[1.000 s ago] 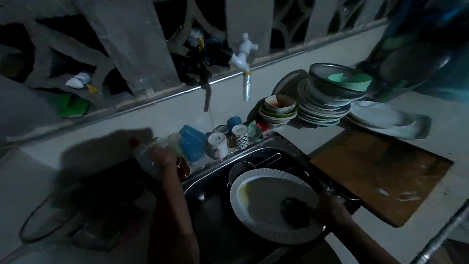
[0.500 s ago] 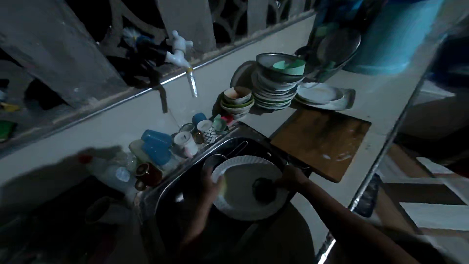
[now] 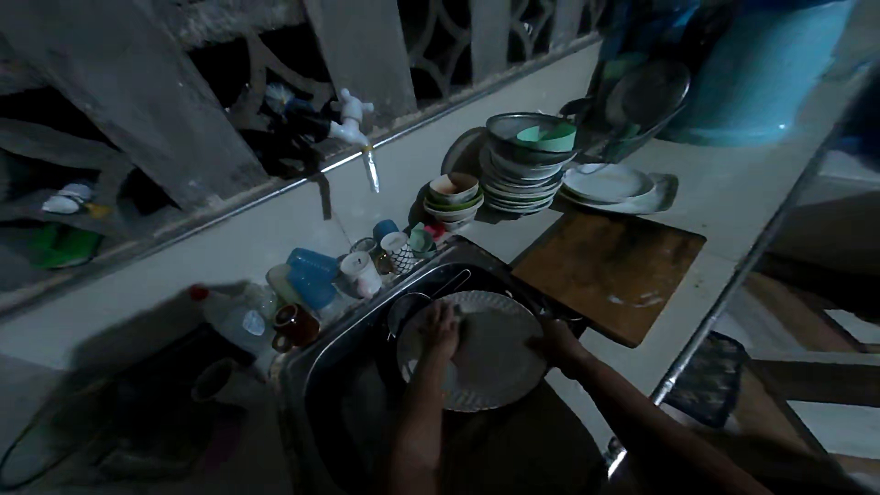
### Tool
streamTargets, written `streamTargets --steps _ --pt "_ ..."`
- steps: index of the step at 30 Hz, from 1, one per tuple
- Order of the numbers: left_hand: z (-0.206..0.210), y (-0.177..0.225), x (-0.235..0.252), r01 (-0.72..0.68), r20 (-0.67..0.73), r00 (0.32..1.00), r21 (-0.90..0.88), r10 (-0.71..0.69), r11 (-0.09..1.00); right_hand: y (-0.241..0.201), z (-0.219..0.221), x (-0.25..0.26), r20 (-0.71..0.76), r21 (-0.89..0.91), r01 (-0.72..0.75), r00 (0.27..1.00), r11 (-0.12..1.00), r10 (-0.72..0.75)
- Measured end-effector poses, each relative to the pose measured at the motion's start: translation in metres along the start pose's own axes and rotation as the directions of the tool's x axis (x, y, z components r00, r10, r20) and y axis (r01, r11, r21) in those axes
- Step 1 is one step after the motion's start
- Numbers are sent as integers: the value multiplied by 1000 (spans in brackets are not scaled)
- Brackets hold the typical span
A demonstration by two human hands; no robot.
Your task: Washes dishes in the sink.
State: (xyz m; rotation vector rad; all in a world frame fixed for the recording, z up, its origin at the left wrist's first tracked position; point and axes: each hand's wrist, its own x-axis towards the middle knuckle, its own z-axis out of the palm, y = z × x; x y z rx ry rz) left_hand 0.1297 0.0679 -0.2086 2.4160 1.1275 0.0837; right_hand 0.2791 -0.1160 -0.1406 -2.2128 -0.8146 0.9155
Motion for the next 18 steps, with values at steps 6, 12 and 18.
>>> streamTargets --steps 6,12,18 --pt "-1 -65 -35 47 145 988 -11 -45 999 -20 10 -28 -103 -10 -44 994 999 42" --pt "9 5 -104 -45 159 982 -313 99 949 -9 45 -28 -82 313 2 996 950 25" --pt "9 79 -88 -353 166 912 -151 375 923 16 53 -19 -190 516 109 982 850 -11"
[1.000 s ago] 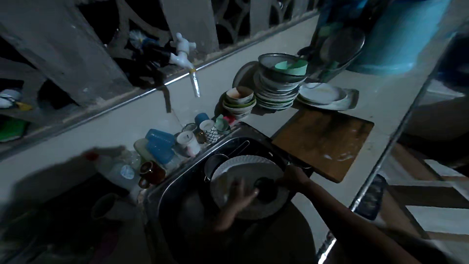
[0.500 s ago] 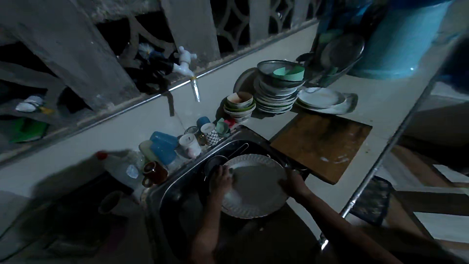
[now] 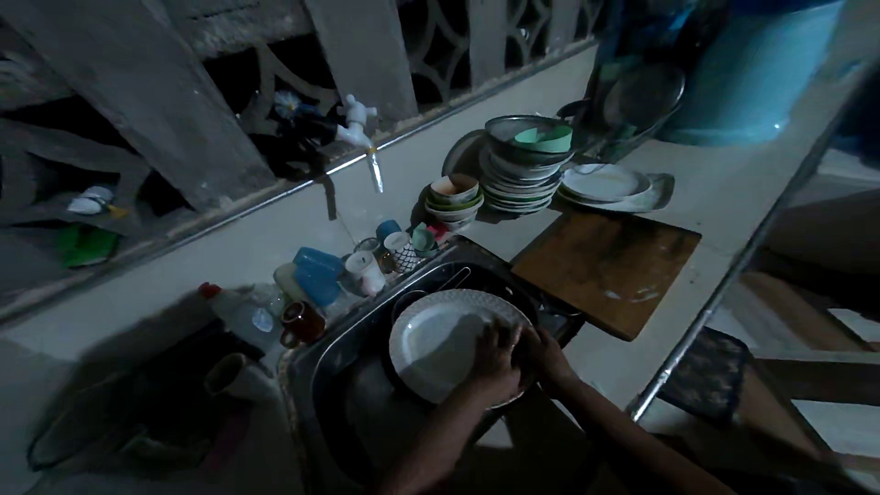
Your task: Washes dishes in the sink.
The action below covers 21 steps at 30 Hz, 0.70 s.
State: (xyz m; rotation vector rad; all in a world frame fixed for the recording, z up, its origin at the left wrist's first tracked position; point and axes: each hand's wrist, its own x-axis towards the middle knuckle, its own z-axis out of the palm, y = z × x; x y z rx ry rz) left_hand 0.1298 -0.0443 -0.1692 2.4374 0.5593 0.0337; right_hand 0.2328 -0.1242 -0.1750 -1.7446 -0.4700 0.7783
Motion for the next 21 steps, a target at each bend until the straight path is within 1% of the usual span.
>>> streamTargets --steps 3,5,7,9,11,12,14,16,19,21 --pt "-16 3 18 -169 5 985 160 170 973 4 -8 -3 -8 130 9 1000 992 -8" --pt "-37 0 29 -161 45 987 288 154 944 4 -13 -6 19 197 -1 1000 980 -3" --pt "-61 -9 33 -79 -1 996 362 85 929 5 -21 -7 41 224 -11 999 974 2" --pt "-92 -18 30 76 -64 997 451 -53 889 0 -31 -7 31 254 6 999 967 -14" --pt "-114 -34 21 202 -140 978 479 -153 855 -5 -38 -7 -16 322 27 1000 946 -23" --pt "-119 -41 15 253 -155 967 468 -204 846 -8 -40 -7 -56 368 30 998 929 -10" --pt "-121 -44 0 299 -116 954 424 -276 855 -14 -41 -3 -117 440 44 993 897 9" --pt "-108 -31 -17 288 -60 956 377 -287 880 -19 -40 2 -132 467 54 991 882 9" --pt "-77 12 -31 244 -13 968 305 -252 920 -28 -32 8 -98 459 47 995 887 -2" --pt "-55 38 -23 176 13 983 224 -183 959 -32 -26 8 -46 454 18 999 891 3"
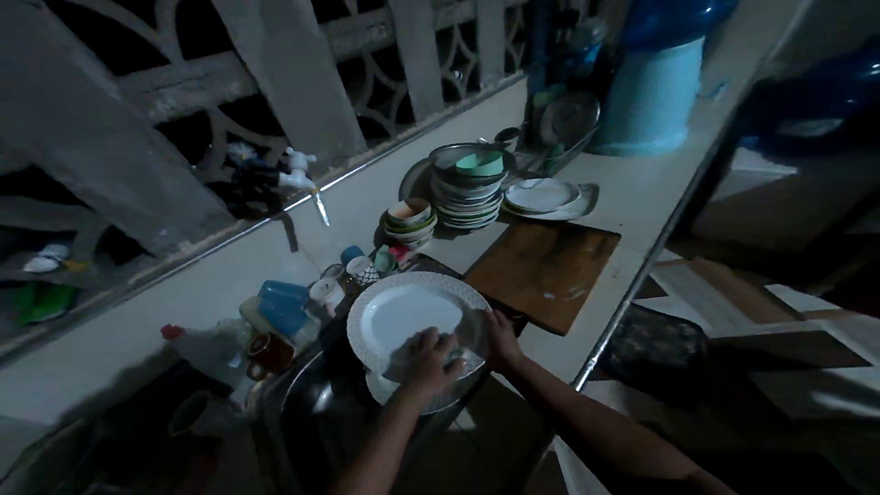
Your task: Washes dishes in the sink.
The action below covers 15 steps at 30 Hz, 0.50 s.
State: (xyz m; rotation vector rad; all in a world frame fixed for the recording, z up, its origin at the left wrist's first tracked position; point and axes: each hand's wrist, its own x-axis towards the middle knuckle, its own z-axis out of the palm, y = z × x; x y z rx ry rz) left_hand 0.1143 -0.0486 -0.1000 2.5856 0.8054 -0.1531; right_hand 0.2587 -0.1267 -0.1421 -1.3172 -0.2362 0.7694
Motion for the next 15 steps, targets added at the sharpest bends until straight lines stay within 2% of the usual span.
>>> streamTargets --steps 4,6,9,12,15 --pt "3 36 33 -67 38 997 -86 71 994 3 11 -2 99 0 23 995 1000 -23" --pt "-4 35 49 -149 27 988 -82 151 985 -6 6 4 119 -70 64 991 995 -56" --pt "-21 18 73 -207 -57 977 19 208 978 -32 -1 11 165 -181 -4 986 983 34" --pt "-47 -12 90 -92 -183 977 105 110 990 -56 -10 6 202 -238 -47 975 970 96" --pt "-78 -40 87 146 -224 968 140 -112 979 -82 -15 1 128 -246 -54 988 968 88"
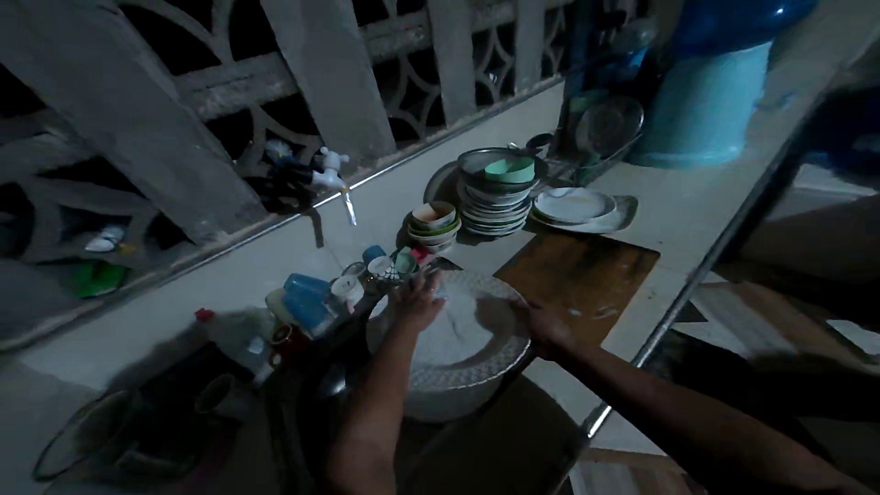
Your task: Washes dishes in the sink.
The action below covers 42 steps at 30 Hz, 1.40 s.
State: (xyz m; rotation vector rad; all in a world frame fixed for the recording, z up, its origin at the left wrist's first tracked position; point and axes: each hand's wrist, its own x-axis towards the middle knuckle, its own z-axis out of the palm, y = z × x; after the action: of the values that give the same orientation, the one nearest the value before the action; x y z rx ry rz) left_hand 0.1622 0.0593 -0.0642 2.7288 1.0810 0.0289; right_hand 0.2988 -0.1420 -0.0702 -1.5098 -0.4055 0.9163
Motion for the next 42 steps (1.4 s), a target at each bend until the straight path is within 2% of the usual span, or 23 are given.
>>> streamTargets --steps 2,5,9,12,16,20,26,30,33,35,39,42 --pt "-4 -19 -2 121 -9 993 17 -121 992 -10 -8 3 -33 31 38 999 999 -37" --pt "-1 -24 -21 151 18 988 -39 -151 988 -21 -7 3 -101 87 85 992 993 -76" --pt "1 7 -65 79 30 997 -105 -76 991 -10 11 13 -123 230 120 988 966 -93" --pt "7 38 -85 -10 54 998 -129 17 992 8 33 18 -49 416 106 994 903 -94" --pt "21 63 -69 -168 68 981 -153 180 974 30 60 19 70 556 53 992 829 -110" --pt "22 55 -38 -236 39 968 -194 248 952 42 64 12 122 486 16 989 874 -86" --pt "-1 -2 -11 -61 52 997 92 57 994 37 40 -6 -9 384 10 1000 923 -7" --pt "1 -30 -20 85 46 995 130 -92 988 36 26 3 -107 365 88 993 927 -53" --pt "16 -33 -36 123 84 989 9 -124 992 30 22 11 -165 410 119 985 904 -55" --pt "27 -19 -51 111 95 990 -50 -106 993 28 24 18 -179 443 128 982 887 -52" --pt "39 33 -78 36 144 990 -216 -4 976 31 35 20 -106 478 106 992 872 -62" --pt "42 68 -76 -29 192 977 -322 95 946 37 49 13 -55 533 86 996 841 -67"
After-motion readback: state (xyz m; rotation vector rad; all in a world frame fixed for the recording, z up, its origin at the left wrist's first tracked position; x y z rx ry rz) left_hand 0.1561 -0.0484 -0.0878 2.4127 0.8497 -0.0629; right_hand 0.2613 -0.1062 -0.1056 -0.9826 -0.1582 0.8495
